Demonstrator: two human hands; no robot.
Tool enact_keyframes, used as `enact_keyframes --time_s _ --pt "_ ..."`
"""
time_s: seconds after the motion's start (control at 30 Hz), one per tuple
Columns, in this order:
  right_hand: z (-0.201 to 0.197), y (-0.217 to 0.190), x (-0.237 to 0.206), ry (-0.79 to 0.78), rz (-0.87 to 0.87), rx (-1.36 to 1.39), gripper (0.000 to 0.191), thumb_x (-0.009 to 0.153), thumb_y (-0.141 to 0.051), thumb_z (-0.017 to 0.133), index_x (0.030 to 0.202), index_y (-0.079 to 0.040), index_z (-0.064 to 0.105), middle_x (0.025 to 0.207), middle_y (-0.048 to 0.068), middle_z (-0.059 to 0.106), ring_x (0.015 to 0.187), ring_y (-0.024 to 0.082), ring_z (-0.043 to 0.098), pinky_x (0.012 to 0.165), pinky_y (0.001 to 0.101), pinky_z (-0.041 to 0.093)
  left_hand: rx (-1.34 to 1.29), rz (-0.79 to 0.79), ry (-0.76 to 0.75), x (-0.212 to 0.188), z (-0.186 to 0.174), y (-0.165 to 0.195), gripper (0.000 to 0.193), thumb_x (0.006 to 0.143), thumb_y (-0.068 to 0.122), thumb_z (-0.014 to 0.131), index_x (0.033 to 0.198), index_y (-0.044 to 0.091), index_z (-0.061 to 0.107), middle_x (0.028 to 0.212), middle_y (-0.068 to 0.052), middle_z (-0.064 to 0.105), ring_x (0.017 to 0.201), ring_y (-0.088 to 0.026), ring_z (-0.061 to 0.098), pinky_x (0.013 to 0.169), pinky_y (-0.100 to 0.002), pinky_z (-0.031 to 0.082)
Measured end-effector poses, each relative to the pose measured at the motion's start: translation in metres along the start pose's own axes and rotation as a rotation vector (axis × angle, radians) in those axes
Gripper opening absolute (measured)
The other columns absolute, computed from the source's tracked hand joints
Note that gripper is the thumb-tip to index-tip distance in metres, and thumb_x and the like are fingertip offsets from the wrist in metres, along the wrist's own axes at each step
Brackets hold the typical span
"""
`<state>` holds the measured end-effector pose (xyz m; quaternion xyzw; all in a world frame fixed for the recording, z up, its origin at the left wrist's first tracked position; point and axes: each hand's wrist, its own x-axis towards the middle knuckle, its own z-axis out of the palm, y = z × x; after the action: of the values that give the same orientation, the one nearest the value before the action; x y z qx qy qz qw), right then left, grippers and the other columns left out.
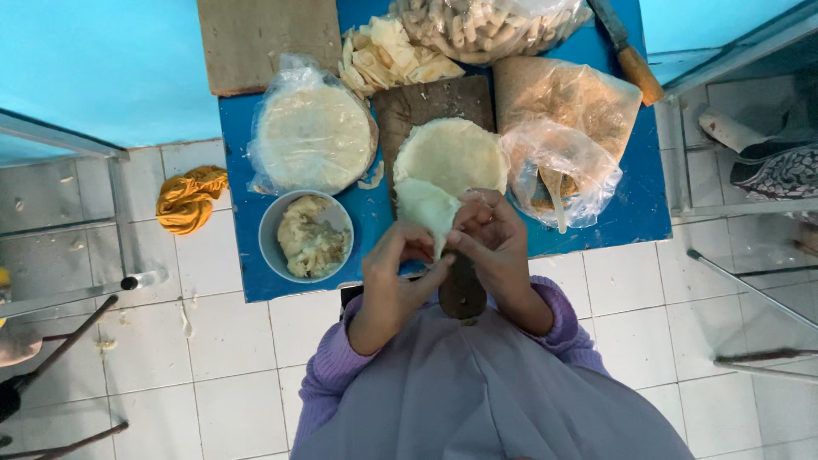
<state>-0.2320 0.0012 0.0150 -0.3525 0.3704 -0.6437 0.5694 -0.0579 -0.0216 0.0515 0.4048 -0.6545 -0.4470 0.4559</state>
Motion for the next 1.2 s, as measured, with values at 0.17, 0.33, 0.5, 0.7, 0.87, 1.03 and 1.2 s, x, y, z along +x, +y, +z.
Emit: enact_keyframes --time_s 0.17,0.33,0.5,0.7,0.87,1.03,1.2 --pt "0.004 -0.011 0.002 -0.086 -0.069 -0.133 0.05 0.093 0.01 0.07 0.138 -0.001 0.05 0.115 0.014 0.069 0.111 0.021 0.071 0.099 0.037 0.061 -0.381 -0.183 0.007 -0.003 -0.002 -0.02 0.012 0.095 -0.004 0.072 0.104 -0.002 0.063 0.095 -0.004 0.069 0.088 -0.008 0.069 0.077 -0.023 0.057" --pt "0.008 -0.02 -0.012 -0.224 -0.273 -0.662 0.059 0.083 0.002 0.085 0.133 -0.001 0.054 0.121 0.015 0.069 0.114 0.024 0.071 0.099 0.0371 0.061 -0.54 -0.184 0.025 -0.006 -0.005 -0.041 0.006 0.101 -0.007 0.065 0.102 -0.002 0.061 0.093 -0.002 0.066 0.087 -0.005 0.063 0.077 -0.019 0.048" --pt "0.017 -0.027 -0.015 -0.154 -0.543 -0.913 0.055 0.086 -0.002 0.088 0.13 -0.006 0.056 0.116 0.009 0.072 0.11 0.023 0.074 0.095 0.0358 0.06 -0.564 -0.191 0.034 -0.01 0.0 -0.044 0.007 0.101 -0.006 0.064 0.101 -0.001 0.06 0.092 -0.001 0.062 0.085 -0.004 0.059 0.075 -0.019 0.045" --pt "0.015 -0.034 -0.013 -0.259 -0.576 -0.94 0.058 0.082 -0.004 0.086 0.13 -0.003 0.053 0.116 0.017 0.069 0.107 0.032 0.072 0.093 0.0378 0.058 -0.568 -0.135 0.066 -0.006 0.0 -0.042 0.005 0.105 -0.003 0.063 0.102 0.0 0.06 0.095 -0.003 0.061 0.086 -0.006 0.06 0.077 -0.021 0.049" --pt "0.01 -0.013 -0.016 -0.076 -0.373 -0.704 0.047 0.092 0.005 0.081 0.131 -0.003 0.056 0.107 0.009 0.073 0.097 0.019 0.076 0.088 0.0315 0.062 -0.638 -0.175 0.066 0.0 -0.001 -0.034 0.003 0.106 0.003 0.059 0.103 0.001 0.059 0.096 -0.004 0.065 0.086 -0.011 0.069 0.077 -0.026 0.06" --pt "0.009 -0.005 -0.014 -0.064 -0.295 -0.499 0.053 0.091 0.008 0.079 0.134 0.001 0.049 0.109 0.012 0.07 0.101 0.017 0.073 0.088 0.0315 0.063 -0.451 -0.22 -0.102 -0.008 -0.003 -0.021 0.008 0.103 0.005 0.064 0.104 0.0 0.058 0.096 -0.005 0.066 0.088 -0.009 0.067 0.073 -0.024 0.057" --pt "0.013 -0.014 -0.016 -0.178 -0.396 -0.611 0.059 0.089 0.011 0.075 0.138 0.001 0.045 0.115 0.015 0.07 0.108 0.023 0.073 0.097 0.0367 0.06 -0.467 -0.215 -0.083 -0.007 -0.001 -0.025 0.012 0.102 0.004 0.067 0.105 0.0 0.056 0.098 -0.004 0.064 0.089 -0.009 0.068 0.076 -0.024 0.058"
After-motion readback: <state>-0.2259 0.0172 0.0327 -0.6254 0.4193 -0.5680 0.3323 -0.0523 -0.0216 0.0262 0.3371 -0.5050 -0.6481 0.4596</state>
